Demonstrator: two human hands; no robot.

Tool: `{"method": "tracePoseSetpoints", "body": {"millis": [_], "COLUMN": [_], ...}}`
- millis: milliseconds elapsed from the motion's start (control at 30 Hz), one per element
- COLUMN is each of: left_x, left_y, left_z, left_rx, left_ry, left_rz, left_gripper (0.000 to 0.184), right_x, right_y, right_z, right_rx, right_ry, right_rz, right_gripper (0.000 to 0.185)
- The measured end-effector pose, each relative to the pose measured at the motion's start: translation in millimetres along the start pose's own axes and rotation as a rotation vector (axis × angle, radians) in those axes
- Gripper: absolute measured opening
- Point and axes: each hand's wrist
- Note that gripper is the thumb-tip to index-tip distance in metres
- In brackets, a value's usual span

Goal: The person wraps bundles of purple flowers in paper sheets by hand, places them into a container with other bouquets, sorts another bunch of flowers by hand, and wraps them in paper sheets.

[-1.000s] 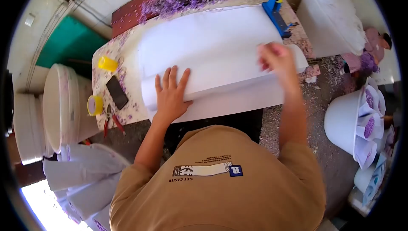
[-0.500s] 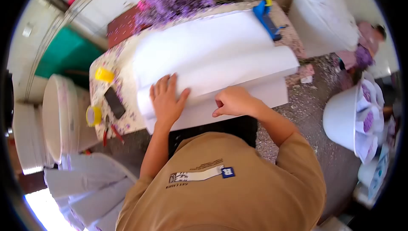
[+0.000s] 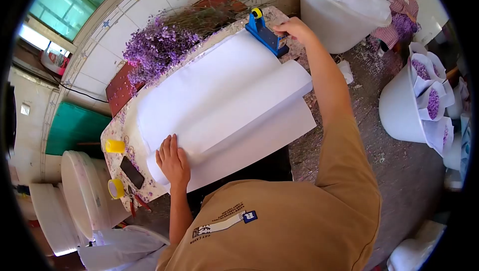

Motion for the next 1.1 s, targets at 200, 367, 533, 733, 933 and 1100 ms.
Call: {"method": "tracePoseSetpoints", "body": {"millis": [200,367,533,733,933,1100], "left_x": [-1.8,2.0,24.2,99.2,104.8,96.3], "left_y": [-1.6,-0.5,10.2,0.3,5.5,16.1], "left_z": [2.0,5.8,40.9,101.4,106.4,104.2], "left_rx": [0.005,0.022,0.180,0.444,1.213,1.331], "left_ry": [-0.023,-0.036,-0.091,0.496,0.760,0.867], "left_rz": [0.012,0.012,-0.039,-0.463,-0.492,-0.463], "left_gripper": [0.044,0.045,0.047,0.046,0.022,0.020], "right_x": [63.7,55.6,33.1,138.1,264.2,354.4], "right_y": [-0.3,-17.8,-11.3,-23.8,-230.3,-380.1], "right_z": [-27.6,-84.7,-78.0,-33.9,4.4,63.4], "right_rx": [-0.239,-0.381,0.130,0.163,-0.066,0.117], "right_ry": [0.324,0.082,0.115,0.109,0.357,0.264], "right_rz": [-0.174,-0.051,-0.209,-0.211,0.539,0.857], "right_gripper": [0.027,0.028,0.023,0.027,0.028,0.036]}}
Point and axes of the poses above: each hand's wrist, its own x-axis away from the middle knuckle, its own y-axis out of the back of the hand, z = x × y, and after that the axes turned 10 degrees about -y, right-handed
